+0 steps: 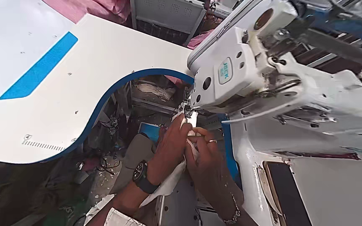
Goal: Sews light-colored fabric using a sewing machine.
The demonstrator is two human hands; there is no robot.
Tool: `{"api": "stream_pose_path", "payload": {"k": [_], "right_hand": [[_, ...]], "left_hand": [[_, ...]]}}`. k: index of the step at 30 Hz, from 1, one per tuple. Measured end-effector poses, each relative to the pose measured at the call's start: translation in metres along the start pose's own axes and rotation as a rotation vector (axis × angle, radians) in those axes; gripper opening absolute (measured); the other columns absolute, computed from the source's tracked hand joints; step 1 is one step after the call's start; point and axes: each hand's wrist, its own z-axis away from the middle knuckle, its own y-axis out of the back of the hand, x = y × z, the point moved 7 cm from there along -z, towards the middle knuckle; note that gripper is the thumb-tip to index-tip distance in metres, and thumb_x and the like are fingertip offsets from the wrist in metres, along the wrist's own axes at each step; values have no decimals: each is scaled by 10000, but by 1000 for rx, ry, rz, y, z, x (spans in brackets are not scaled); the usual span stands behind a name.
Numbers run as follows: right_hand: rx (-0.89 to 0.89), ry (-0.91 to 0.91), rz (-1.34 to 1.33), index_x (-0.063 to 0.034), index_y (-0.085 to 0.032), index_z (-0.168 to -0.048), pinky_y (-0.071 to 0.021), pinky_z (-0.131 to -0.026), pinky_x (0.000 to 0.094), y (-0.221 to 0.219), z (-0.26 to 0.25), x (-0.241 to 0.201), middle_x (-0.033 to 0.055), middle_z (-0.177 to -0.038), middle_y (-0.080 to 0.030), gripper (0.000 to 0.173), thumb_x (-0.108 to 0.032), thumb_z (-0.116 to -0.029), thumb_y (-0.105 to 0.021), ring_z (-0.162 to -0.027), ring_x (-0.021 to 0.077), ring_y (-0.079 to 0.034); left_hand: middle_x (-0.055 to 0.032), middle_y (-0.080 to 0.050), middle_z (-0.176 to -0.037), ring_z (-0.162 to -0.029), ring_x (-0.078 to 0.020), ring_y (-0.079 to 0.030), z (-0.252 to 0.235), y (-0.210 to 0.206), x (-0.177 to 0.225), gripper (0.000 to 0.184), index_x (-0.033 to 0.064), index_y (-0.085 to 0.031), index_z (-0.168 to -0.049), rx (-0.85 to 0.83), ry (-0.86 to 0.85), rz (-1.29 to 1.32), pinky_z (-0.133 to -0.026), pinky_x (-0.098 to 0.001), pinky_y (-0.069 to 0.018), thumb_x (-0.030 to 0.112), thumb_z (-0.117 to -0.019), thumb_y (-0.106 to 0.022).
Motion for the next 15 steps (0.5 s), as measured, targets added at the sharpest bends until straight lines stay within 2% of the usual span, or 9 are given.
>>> {"api": "stream_pose_path", "payload": {"k": [2,3,5,7,8,10,11,13,15], "right_hand": [[68,18,163,10,-739,-889,-523,-478,331,9,5,-8,199,-886,-682,214,-153,-919,-604,-628,245,-679],[34,22,230,17,-736,-856,-526,-463,388,17,11,-10,187,-794,-687,202,-142,-896,-617,-595,284,-687],[-121,-43,276,37,-737,-847,-539,-506,512,39,34,-1,195,-757,-700,163,-112,-850,-670,-614,361,-701],[-366,-175,145,35,-721,-811,-516,-569,557,45,72,34,171,-684,-658,172,-132,-847,-701,-623,359,-669],[-515,-237,6,25,-706,-798,-500,-618,515,41,88,59,135,-673,-636,203,-166,-867,-709,-643,297,-638],[-697,-234,-292,-65,-688,-779,-486,-680,294,35,102,84,-25,-691,-616,225,-268,-874,-697,-678,53,-580],[-684,-126,-340,-71,-678,-749,-486,-695,298,40,95,69,-21,-681,-627,273,-308,-882,-704,-684,51,-595],[-520,206,-149,-75,-597,-649,-422,-475,327,60,77,1,20,-542,-526,359,-346,-874,-671,-506,140,-547],[-508,290,32,-48,-684,-712,-462,-414,381,67,75,-57,73,-550,-577,243,-254,-839,-699,-478,224,-612]], "left_hand": [[-288,-661,-1220,-1120,-446,-667,-2,6,0,261,-69,-656,-1184,31,48,3,-917,-555,-548,-37,-945,-556],[-252,-688,-1105,-1035,-409,-679,1,13,2,267,-76,-658,-1192,25,93,24,-892,-536,-545,-6,-949,-572],[-106,-653,-858,-795,-239,-628,20,28,7,319,-16,-649,-1230,-182,268,156,-767,-433,-519,196,-1044,-500],[-128,-648,-795,-730,-265,-620,53,38,16,324,-19,-664,-1185,-431,375,223,-734,-469,-503,246,-1050,-536],[-161,-666,-817,-762,-307,-645,65,43,24,287,-28,-672,-1145,-486,394,190,-761,-504,-507,216,-1040,-565],[-177,-672,-801,-764,-334,-665,79,46,36,223,-33,-692,-1032,-392,301,113,-754,-528,-507,148,-1012,-563],[-160,-664,-759,-719,-320,-670,82,47,39,211,-23,-699,-961,-263,205,75,-711,-513,-518,127,-987,-554],[-130,-663,-724,-658,-278,-676,86,44,42,222,-5,-703,-886,-65,57,30,-620,-451,-536,119,-965,-537],[-104,-651,-695,-619,-244,-667,88,36,41,246,15,-695,-832,29,-1,18,-555,-400,-526,133,-953,-516]]}}
